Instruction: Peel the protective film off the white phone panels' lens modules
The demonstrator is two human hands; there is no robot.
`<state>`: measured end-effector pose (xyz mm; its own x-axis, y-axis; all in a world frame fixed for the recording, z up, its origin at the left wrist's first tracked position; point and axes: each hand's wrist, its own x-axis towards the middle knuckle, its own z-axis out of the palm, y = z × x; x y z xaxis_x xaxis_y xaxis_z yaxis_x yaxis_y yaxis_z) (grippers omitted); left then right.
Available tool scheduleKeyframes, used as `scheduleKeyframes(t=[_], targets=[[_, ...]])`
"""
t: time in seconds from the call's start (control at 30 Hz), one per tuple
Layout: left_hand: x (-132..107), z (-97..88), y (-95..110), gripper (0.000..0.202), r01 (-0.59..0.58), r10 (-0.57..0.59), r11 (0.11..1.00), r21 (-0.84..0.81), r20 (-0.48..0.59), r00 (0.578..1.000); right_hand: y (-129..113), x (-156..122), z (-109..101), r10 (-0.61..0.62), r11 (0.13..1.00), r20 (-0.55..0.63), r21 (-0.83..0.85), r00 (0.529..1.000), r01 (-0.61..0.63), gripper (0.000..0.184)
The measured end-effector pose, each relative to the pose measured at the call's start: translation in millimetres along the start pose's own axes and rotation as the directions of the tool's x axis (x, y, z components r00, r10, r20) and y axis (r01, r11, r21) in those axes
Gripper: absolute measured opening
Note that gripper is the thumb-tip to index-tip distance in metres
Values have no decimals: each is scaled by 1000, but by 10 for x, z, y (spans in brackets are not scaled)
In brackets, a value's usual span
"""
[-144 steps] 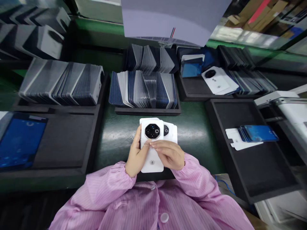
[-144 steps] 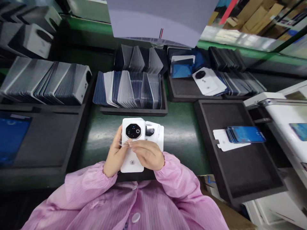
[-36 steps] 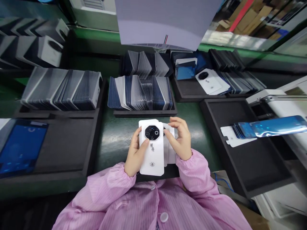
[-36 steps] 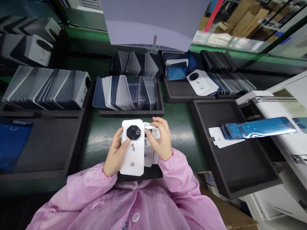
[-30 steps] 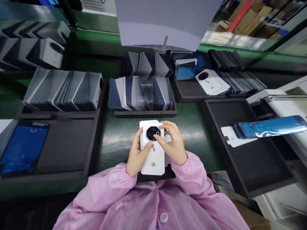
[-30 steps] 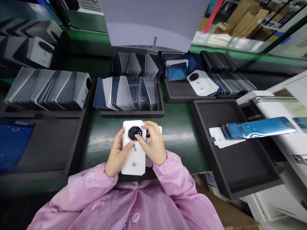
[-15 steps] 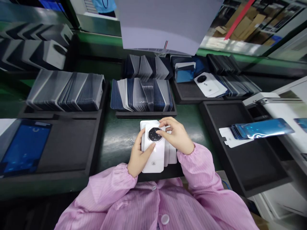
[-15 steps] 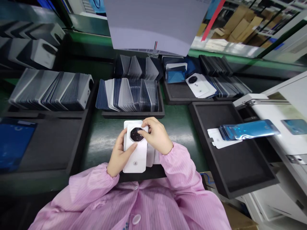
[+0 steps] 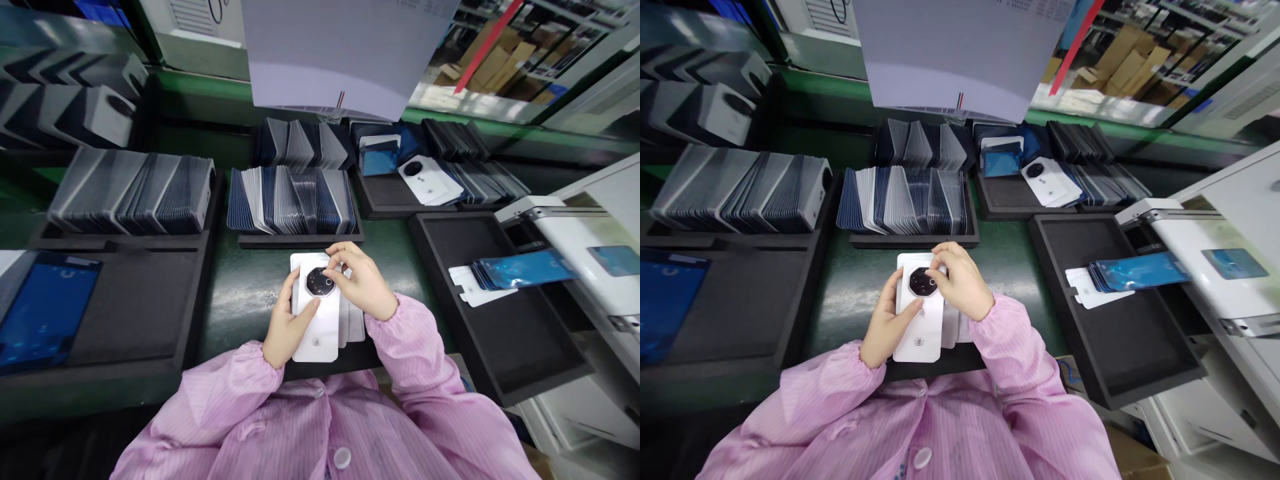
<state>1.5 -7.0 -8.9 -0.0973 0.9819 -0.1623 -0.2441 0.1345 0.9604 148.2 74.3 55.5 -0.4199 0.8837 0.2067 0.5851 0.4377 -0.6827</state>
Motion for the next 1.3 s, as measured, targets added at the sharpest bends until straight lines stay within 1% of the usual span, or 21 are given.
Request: scheduleKeyframes(t=[0.1,0.17,0.2,0.23,0.27,0.33,0.37,0.43,0.47,0.53,0.63,0.73,1.0,1.17,1.3], targets=[[16,-3,4,66,139,-138,982,-126,14,990,-70,-77,37,-181,980,-20,-85,983,179,9],[27,-4,9,67,157,-159,976,-151,3,987,-113,-139,27,-261,964,-14,-61,965,259,11],[31,-4,11,66,145,-148,978,-152,-6,989,-128,-166,8,-271,963,-34,-14,962,271,11],[34,-4,12,64,129,-132,980,-150,-14,991,-136,-186,-18,-255,964,-74,58,964,260,11],[37,-3,13,63,117,-121,982,-149,-18,993,-136,-197,-48,-214,961,-122,155,969,231,11],[39,-1,13,63,115,-120,982,-149,-25,992,-111,-186,-104,-70,920,-181,367,981,133,8],[39,1,13,63,121,-126,982,-148,-26,992,-87,-164,-123,4,889,-177,451,984,78,8],[38,5,14,64,130,-135,981,-144,-26,991,-21,-99,-134,95,848,-124,530,988,-15,10],[37,7,16,64,133,-138,981,-143,-24,990,14,-62,-126,111,846,-91,530,990,-46,11],[38,10,23,64,143,-147,978,-150,-16,989,71,7,-97,99,880,-42,470,994,-68,10],[40,11,38,65,147,-150,976,-163,-7,989,91,64,-59,50,956,-15,290,999,-43,7],[39,6,45,63,129,-132,979,-157,-7,991,50,74,-54,2,983,-16,182,1000,1,4],[36,0,33,68,95,-95,987,-132,6,995,19,87,-47,-60,992,-4,109,998,60,5],[43,2,30,67,97,-98,986,-138,4,995,8,90,-65,-105,989,-13,100,994,106,6],[44,-4,7,67,95,-95,987,-126,8,995,0,94,-75,-111,989,-19,97,994,113,6]])
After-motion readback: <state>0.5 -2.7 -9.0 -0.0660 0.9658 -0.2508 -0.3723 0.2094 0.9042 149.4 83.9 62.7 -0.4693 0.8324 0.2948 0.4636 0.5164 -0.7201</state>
